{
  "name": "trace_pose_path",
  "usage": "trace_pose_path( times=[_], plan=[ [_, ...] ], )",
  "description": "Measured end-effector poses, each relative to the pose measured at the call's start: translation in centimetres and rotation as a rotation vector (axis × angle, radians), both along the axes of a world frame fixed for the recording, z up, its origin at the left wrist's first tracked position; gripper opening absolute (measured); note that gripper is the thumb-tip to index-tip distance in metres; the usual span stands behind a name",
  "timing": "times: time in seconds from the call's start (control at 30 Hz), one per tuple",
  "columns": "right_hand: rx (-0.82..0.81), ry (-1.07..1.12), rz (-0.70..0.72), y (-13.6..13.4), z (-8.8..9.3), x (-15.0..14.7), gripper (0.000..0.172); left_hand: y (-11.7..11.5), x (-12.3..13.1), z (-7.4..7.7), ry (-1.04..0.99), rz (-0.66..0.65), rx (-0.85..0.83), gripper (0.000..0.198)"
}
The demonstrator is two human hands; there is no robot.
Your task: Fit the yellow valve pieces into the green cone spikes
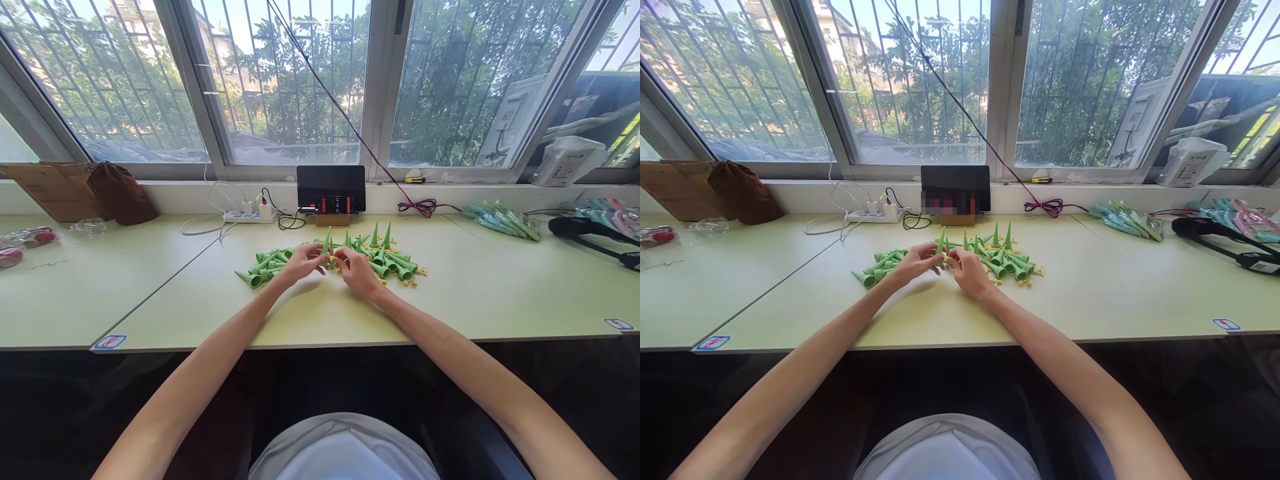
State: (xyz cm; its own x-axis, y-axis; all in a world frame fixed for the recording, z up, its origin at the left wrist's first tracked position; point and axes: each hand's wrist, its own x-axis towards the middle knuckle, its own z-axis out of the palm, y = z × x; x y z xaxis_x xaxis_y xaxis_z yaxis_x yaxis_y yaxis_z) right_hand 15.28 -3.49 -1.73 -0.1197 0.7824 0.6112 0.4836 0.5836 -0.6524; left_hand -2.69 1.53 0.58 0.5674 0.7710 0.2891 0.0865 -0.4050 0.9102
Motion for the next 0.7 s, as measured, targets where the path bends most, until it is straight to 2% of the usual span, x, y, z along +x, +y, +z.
trace_pose_path(
  times=[0.7],
  plan=[
    [-0.015,-0.061,0.009,-0.29,0.11,-0.11,0.014,0.16,0.3,-0.29,0.011,-0.001,-0.014,0.041]
  ],
)
